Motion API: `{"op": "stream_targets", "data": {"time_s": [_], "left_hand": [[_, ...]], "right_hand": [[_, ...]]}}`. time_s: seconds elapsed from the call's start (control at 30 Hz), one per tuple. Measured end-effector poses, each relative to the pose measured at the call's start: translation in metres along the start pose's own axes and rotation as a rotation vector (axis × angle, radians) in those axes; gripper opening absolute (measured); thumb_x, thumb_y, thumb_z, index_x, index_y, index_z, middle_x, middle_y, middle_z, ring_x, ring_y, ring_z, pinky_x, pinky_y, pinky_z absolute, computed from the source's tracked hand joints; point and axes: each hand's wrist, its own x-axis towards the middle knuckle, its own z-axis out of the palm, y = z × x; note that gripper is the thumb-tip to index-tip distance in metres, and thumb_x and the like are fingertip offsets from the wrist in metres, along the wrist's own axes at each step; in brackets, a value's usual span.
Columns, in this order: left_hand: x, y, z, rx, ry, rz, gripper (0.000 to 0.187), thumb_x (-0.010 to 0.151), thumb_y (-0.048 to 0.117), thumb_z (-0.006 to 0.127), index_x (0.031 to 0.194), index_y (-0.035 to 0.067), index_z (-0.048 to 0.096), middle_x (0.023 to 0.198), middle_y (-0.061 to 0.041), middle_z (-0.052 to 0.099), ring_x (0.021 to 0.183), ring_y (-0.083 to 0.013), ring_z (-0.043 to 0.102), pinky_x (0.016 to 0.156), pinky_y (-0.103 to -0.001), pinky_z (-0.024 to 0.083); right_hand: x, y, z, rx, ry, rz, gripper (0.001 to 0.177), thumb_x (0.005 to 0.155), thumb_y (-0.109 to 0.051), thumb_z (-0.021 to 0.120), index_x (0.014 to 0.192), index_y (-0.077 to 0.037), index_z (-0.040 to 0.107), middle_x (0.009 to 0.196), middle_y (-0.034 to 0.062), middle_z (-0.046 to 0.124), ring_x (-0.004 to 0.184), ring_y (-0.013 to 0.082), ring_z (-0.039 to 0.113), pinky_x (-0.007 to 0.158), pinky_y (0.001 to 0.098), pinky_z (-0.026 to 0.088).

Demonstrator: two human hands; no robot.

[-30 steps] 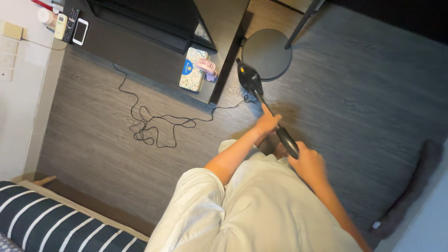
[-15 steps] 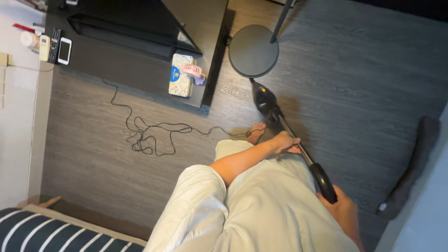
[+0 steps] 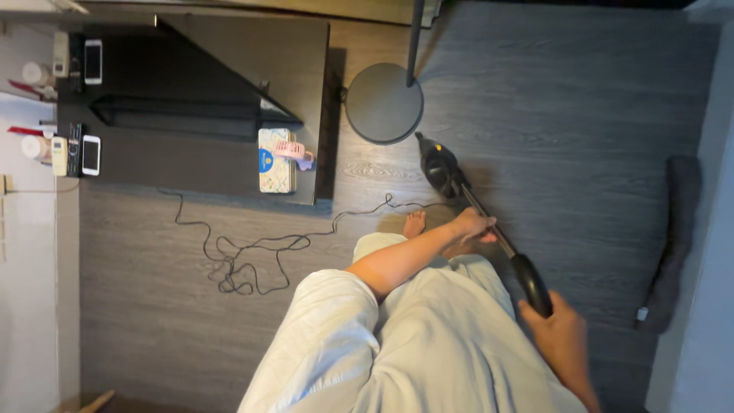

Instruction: The person vacuums the floor of a room using a stick vacuum cleaner. They move the vacuum back and forth across the wooden floor, cleaning around furniture such as a bed, a TV stand, and a small table.

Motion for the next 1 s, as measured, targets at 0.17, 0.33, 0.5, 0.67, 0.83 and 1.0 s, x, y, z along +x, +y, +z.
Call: {"op": "stream_targets", "data": {"time_s": [0.17, 0.33, 0.5, 0.67, 0.83, 1.0], "left_hand": [[-0.04, 0.009, 0.017, -0.005, 0.003, -0.116, 0.023, 0.098, 0.019, 0.063, 0.105, -0.003, 0.064, 0.083, -0.016, 0.073, 0.065, -0.0217, 0.074, 0.055, -0.028, 0.062], [-0.031, 0.038, 0.015, 0.113, -0.009, -0.094, 0.031, 0.091, 0.021, 0.076, 0.101, -0.007, 0.069, 0.081, -0.015, 0.074, 0.062, -0.0182, 0.071, 0.055, -0.027, 0.061], [0.019, 0.053, -0.005, 0.096, 0.059, 0.117, 0.035, 0.098, 0.019, 0.069, 0.11, -0.014, 0.066, 0.081, -0.019, 0.071, 0.058, -0.0211, 0.067, 0.047, -0.031, 0.052], [0.056, 0.097, -0.008, -0.046, 0.227, 0.208, 0.068, 0.095, 0.016, 0.06, 0.152, 0.014, 0.022, 0.101, -0.011, 0.071, 0.077, -0.0156, 0.071, 0.058, -0.035, 0.059], [0.099, 0.142, -0.016, 0.386, 0.27, 0.364, 0.051, 0.101, 0.034, 0.055, 0.145, 0.008, 0.055, 0.115, -0.012, 0.076, 0.1, -0.0227, 0.076, 0.085, -0.034, 0.059], [0.146, 0.198, -0.003, 0.623, 0.681, 0.442, 0.052, 0.101, 0.043, 0.051, 0.142, 0.012, 0.057, 0.116, -0.024, 0.072, 0.108, -0.0427, 0.069, 0.093, -0.05, 0.053]], "right_hand": [[-0.013, -0.004, -0.009, -0.088, -0.077, 0.108, 0.044, 0.079, -0.045, 0.077, 0.108, -0.012, 0.073, 0.083, 0.0208, 0.075, 0.081, 0.0418, 0.075, 0.071, 0.0494, 0.058], [0.001, -0.012, -0.008, -0.147, -0.026, 0.05, 0.043, 0.083, -0.047, 0.076, 0.111, -0.014, 0.073, 0.083, 0.0217, 0.075, 0.085, 0.0436, 0.074, 0.075, 0.0513, 0.057], [0.059, -0.028, 0.012, -0.117, -0.001, -0.026, 0.044, 0.083, -0.044, 0.076, 0.112, -0.011, 0.072, 0.086, 0.0234, 0.074, 0.085, 0.0438, 0.073, 0.074, 0.0513, 0.056], [0.14, -0.037, -0.006, 0.035, -0.077, -0.163, 0.044, 0.078, -0.033, 0.078, 0.113, -0.007, 0.07, 0.082, 0.0247, 0.072, 0.077, 0.0421, 0.072, 0.071, 0.0487, 0.055], [0.237, -0.027, -0.044, 0.104, -0.193, -0.24, 0.05, 0.072, -0.024, 0.077, 0.119, -0.009, 0.07, 0.08, 0.0211, 0.073, 0.07, 0.0321, 0.072, 0.068, 0.0451, 0.055], [0.341, -0.046, -0.085, 0.046, -0.249, -0.471, 0.049, 0.068, -0.023, 0.078, 0.115, -0.009, 0.072, 0.086, 0.0205, 0.074, 0.079, 0.0337, 0.073, 0.072, 0.0442, 0.055]]}}
